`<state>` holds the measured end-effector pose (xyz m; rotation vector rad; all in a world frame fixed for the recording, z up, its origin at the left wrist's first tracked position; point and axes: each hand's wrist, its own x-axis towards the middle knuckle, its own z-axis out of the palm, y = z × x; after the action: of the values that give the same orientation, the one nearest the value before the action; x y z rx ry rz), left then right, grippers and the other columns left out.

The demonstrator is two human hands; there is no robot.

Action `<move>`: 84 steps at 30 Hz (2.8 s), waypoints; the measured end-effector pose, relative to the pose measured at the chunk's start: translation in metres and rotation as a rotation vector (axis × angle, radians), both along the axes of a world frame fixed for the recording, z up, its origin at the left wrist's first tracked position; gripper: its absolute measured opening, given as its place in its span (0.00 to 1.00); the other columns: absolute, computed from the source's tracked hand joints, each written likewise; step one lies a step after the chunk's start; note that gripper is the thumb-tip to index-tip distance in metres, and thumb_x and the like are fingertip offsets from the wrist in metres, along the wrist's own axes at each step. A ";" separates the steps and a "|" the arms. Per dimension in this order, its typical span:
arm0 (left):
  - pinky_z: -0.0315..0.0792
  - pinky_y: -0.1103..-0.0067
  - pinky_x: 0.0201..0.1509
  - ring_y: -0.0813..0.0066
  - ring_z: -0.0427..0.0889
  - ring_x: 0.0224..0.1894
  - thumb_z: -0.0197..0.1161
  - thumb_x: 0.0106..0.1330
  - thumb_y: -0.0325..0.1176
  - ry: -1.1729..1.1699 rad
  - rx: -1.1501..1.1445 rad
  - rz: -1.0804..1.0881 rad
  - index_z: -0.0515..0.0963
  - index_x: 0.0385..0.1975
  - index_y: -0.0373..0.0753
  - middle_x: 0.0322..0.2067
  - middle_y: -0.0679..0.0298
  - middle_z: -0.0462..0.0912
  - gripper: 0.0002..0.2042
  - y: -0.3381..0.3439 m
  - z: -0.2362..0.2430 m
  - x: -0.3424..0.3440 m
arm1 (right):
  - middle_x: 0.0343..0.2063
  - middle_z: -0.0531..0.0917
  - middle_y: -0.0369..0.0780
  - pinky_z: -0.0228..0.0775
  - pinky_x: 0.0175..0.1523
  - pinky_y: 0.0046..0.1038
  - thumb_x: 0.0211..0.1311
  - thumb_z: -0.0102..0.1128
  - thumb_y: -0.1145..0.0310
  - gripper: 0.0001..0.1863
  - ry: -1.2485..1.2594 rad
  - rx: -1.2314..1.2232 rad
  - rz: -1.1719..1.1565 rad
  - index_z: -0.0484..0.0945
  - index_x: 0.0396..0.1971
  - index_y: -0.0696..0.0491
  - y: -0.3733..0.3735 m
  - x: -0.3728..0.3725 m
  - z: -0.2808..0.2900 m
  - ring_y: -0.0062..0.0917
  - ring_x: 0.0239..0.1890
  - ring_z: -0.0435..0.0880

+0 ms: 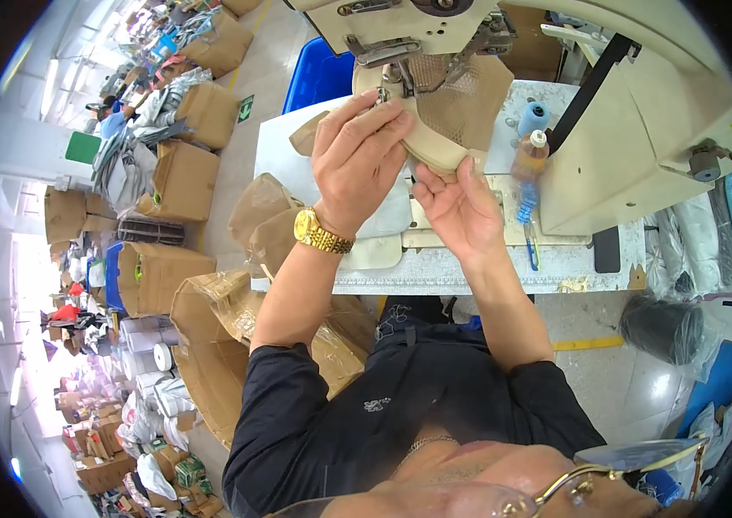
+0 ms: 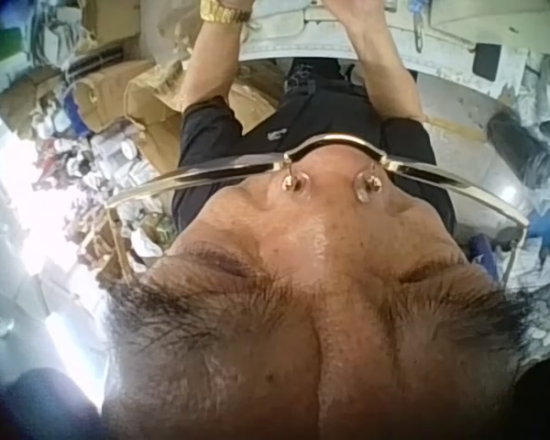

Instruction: Sewing pieces of tan mesh fabric together using an industrial sewing machine at a workstation.

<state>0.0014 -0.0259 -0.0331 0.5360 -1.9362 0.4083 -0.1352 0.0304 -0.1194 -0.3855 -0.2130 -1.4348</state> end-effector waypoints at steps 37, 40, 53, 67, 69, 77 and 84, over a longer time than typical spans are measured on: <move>0.77 0.73 0.46 0.64 0.81 0.43 0.69 0.43 0.19 0.023 -0.008 0.061 0.85 0.34 0.38 0.38 0.64 0.83 0.15 0.003 0.000 -0.009 | 0.50 0.82 0.41 0.75 0.50 0.32 0.70 0.53 0.60 0.17 -0.225 0.115 0.050 0.73 0.54 0.51 -0.012 -0.025 -0.016 0.27 0.49 0.82; 0.77 0.73 0.46 0.65 0.81 0.44 0.69 0.42 0.19 0.025 0.005 0.021 0.85 0.34 0.38 0.37 0.64 0.83 0.15 0.001 0.003 -0.008 | 0.50 0.82 0.42 0.76 0.52 0.32 0.70 0.53 0.59 0.18 -0.210 0.042 0.078 0.72 0.55 0.51 -0.011 -0.024 -0.020 0.28 0.50 0.82; 0.77 0.70 0.52 0.59 0.82 0.49 0.67 0.47 0.18 0.062 0.122 -0.011 0.83 0.36 0.36 0.40 0.60 0.83 0.14 0.004 0.003 -0.007 | 0.54 0.78 0.41 0.73 0.54 0.35 0.71 0.52 0.61 0.19 -0.164 0.090 0.088 0.70 0.57 0.51 0.003 -0.013 -0.019 0.29 0.53 0.79; 0.75 0.69 0.55 0.57 0.81 0.52 0.67 0.51 0.19 0.059 0.190 -0.065 0.81 0.38 0.35 0.46 0.58 0.83 0.13 -0.004 0.004 -0.001 | 0.57 0.76 0.43 0.73 0.56 0.42 0.61 0.63 0.64 0.30 0.179 0.030 0.056 0.66 0.62 0.53 0.013 -0.024 -0.020 0.37 0.55 0.78; 0.75 0.68 0.55 0.57 0.80 0.52 0.67 0.51 0.20 0.055 0.192 -0.065 0.80 0.39 0.35 0.46 0.59 0.83 0.14 -0.004 0.005 -0.001 | 0.57 0.75 0.45 0.73 0.56 0.43 0.61 0.63 0.65 0.30 0.327 -0.043 -0.002 0.66 0.62 0.54 0.019 -0.023 -0.019 0.40 0.56 0.77; 0.75 0.69 0.54 0.58 0.80 0.51 0.66 0.48 0.19 0.061 0.111 0.025 0.83 0.38 0.37 0.43 0.61 0.84 0.15 0.001 0.003 -0.003 | 0.55 0.77 0.44 0.73 0.56 0.39 0.64 0.61 0.66 0.25 0.396 -0.033 -0.113 0.69 0.60 0.54 0.035 -0.007 -0.009 0.38 0.55 0.78; 0.75 0.69 0.54 0.58 0.81 0.50 0.66 0.48 0.18 0.044 0.090 0.021 0.84 0.37 0.37 0.42 0.60 0.84 0.14 0.003 0.005 -0.003 | 0.54 0.78 0.42 0.72 0.56 0.36 0.66 0.59 0.66 0.22 0.314 -0.002 -0.116 0.70 0.59 0.52 0.035 0.000 -0.006 0.37 0.54 0.79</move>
<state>-0.0019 -0.0230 -0.0283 0.6187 -1.9151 0.3213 -0.1349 0.0659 -0.1257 -0.6259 0.0628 -1.4660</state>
